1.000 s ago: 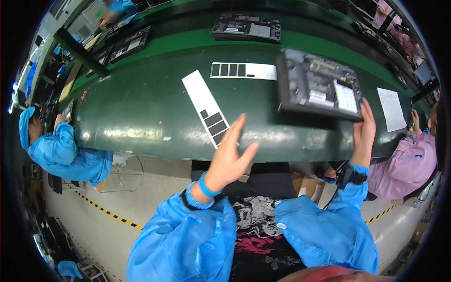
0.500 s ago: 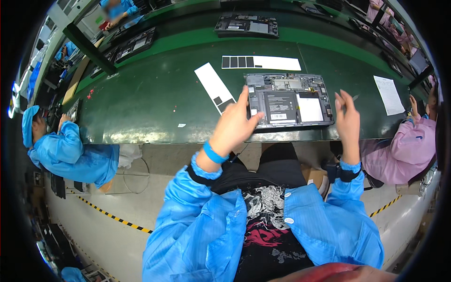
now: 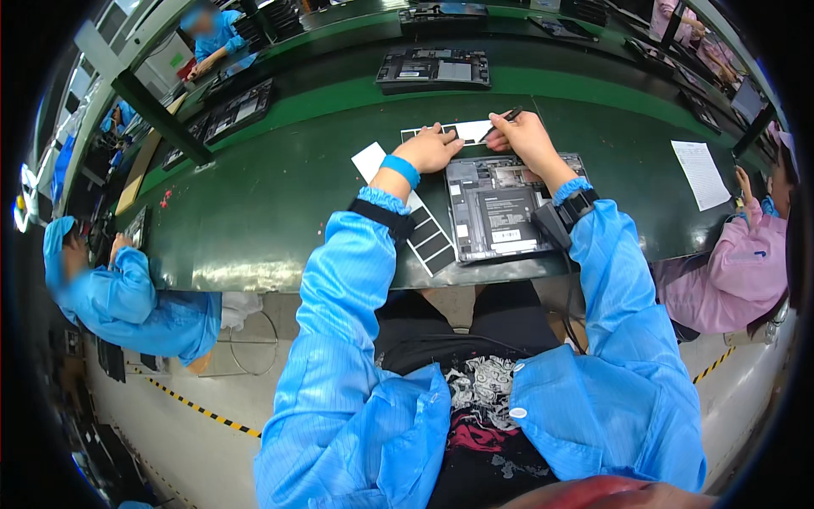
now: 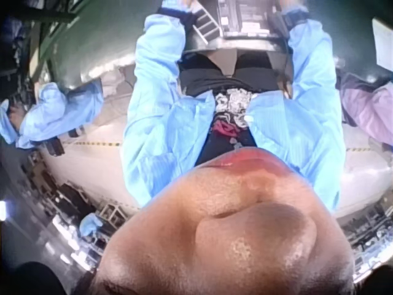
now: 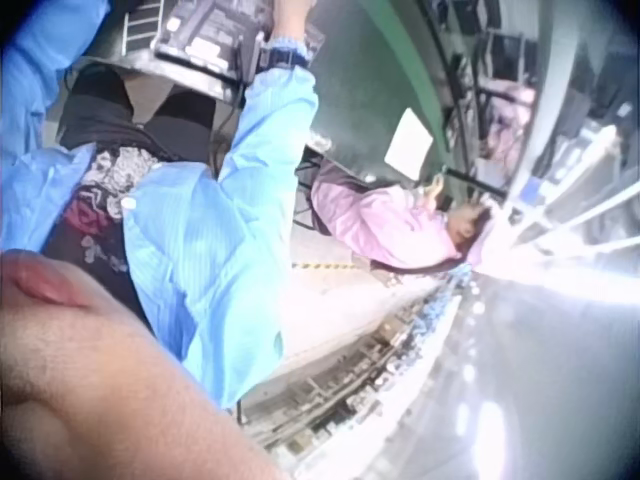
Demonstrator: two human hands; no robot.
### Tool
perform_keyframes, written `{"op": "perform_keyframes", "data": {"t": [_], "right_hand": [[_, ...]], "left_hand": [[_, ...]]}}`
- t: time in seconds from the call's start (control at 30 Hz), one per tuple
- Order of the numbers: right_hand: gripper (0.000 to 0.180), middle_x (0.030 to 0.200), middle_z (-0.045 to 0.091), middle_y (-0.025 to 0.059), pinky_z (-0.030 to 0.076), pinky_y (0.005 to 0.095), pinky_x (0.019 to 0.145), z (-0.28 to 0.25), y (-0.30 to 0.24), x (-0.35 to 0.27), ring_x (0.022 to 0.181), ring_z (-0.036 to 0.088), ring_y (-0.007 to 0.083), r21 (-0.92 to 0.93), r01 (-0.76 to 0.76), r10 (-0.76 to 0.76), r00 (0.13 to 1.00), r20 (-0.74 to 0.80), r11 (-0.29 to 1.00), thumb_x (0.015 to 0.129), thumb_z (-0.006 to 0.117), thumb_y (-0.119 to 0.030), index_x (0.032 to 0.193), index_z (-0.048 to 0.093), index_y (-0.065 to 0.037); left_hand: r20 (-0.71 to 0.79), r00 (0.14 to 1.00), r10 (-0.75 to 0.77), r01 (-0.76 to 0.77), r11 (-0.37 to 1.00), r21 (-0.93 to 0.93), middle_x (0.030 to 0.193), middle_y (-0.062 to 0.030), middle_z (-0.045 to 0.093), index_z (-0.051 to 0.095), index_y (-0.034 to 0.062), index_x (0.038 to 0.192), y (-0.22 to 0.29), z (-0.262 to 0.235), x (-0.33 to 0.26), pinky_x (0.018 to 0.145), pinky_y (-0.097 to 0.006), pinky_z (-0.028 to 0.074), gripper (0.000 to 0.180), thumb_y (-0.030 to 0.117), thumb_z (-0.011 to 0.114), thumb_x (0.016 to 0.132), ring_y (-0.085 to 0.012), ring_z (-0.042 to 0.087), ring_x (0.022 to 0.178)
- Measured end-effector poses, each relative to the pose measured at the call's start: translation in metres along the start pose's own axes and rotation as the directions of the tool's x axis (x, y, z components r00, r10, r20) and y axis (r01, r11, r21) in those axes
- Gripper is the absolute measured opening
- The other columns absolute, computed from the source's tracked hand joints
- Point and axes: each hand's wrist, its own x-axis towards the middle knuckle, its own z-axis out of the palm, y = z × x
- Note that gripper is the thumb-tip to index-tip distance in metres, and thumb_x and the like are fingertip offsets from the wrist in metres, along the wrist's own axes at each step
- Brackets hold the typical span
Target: Applying labels and adjusting components on an electronic motherboard/frame.
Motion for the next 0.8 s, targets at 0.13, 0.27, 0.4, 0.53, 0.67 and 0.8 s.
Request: {"op": "perform_keyframes", "data": {"t": [0.13, 0.27, 0.4, 0.53, 0.67, 0.8], "right_hand": [[0.033, 0.077, 0.069, 0.0142, 0.055, 0.0275, 0.063, 0.001, -0.005, -0.004, 0.064, 0.067, 0.0178, -0.330, 0.042, -0.074, 0.994, -0.086, 0.943, 0.087, 0.063, -0.027, 0.090, 0.066, 0.005], [0.031, 0.072, 0.069, 0.0125, 0.055, 0.0259, 0.062, -0.001, 0.005, 0.004, 0.064, 0.068, 0.0157, -0.240, 0.054, -0.088, 0.988, -0.130, 0.969, 0.082, 0.068, -0.026, 0.089, 0.069, 0.004], [0.031, 0.072, 0.069, 0.0126, 0.055, 0.0258, 0.061, 0.002, 0.007, 0.011, 0.065, 0.069, 0.0156, -0.241, 0.030, -0.064, 0.989, -0.136, 0.970, 0.081, 0.070, -0.026, 0.089, 0.069, 0.004], [0.029, 0.073, 0.069, 0.0124, 0.055, 0.0255, 0.061, 0.004, 0.007, 0.011, 0.066, 0.069, 0.0152, -0.238, 0.040, -0.068, 0.992, -0.110, 0.970, 0.083, 0.068, -0.023, 0.090, 0.069, 0.005], [0.024, 0.076, 0.069, 0.0141, 0.056, 0.0252, 0.062, 0.008, 0.003, 0.006, 0.070, 0.069, 0.0166, -0.140, 0.093, -0.110, 0.987, -0.116, 0.986, 0.084, 0.066, -0.017, 0.092, 0.067, 0.006], [0.021, 0.079, 0.068, 0.0162, 0.057, 0.0256, 0.063, 0.003, 0.003, 0.004, 0.071, 0.069, 0.0193, 0.099, 0.076, -0.058, 0.983, -0.176, 0.992, 0.084, 0.065, -0.011, 0.093, 0.065, 0.008]], "left_hand": [[-0.013, 0.993, 0.121, -0.119, 0.986, 0.120, 0.144, -0.0269, 0.030, 0.041, 0.0131, 0.140, -0.017, 0.014, 0.007, 0.111, -0.043, 0.026, 0.050, 0.041, 0.033, 0.098, -0.0433, 0.026, 0.135], [0.068, 0.994, 0.084, -0.098, 0.964, 0.246, 0.145, -0.0269, 0.028, 0.039, 0.0119, 0.140, 0.006, -0.008, -0.008, 0.109, -0.043, 0.029, 0.050, 0.039, 0.035, 0.098, -0.0455, 0.028, 0.133], [-0.047, 0.998, 0.039, -0.034, 0.995, 0.095, 0.142, -0.0277, 0.034, 0.042, 0.0066, 0.138, -0.002, 0.004, -0.001, 0.111, -0.043, 0.025, 0.050, 0.037, 0.036, 0.098, -0.0448, 0.026, 0.135], [-0.028, 0.999, 0.042, -0.039, 0.994, 0.102, 0.142, -0.0277, 0.033, 0.042, 0.0071, 0.138, -0.001, 0.003, 0.001, 0.112, -0.043, 0.023, 0.052, 0.039, 0.037, 0.098, -0.0438, 0.026, 0.135], [0.001, 0.995, 0.099, -0.096, 0.971, 0.219, 0.142, -0.0275, 0.033, 0.042, 0.0081, 0.138, -0.009, 0.006, 0.006, 0.112, -0.041, 0.025, 0.051, 0.039, 0.038, 0.097, -0.0423, 0.028, 0.135], [0.002, 1.000, 0.026, -0.026, 0.991, 0.133, 0.143, -0.0271, 0.033, 0.042, 0.0104, 0.138, 0.007, -0.006, -0.006, 0.111, -0.041, 0.025, 0.051, 0.040, 0.039, 0.097, -0.0414, 0.029, 0.135]]}}
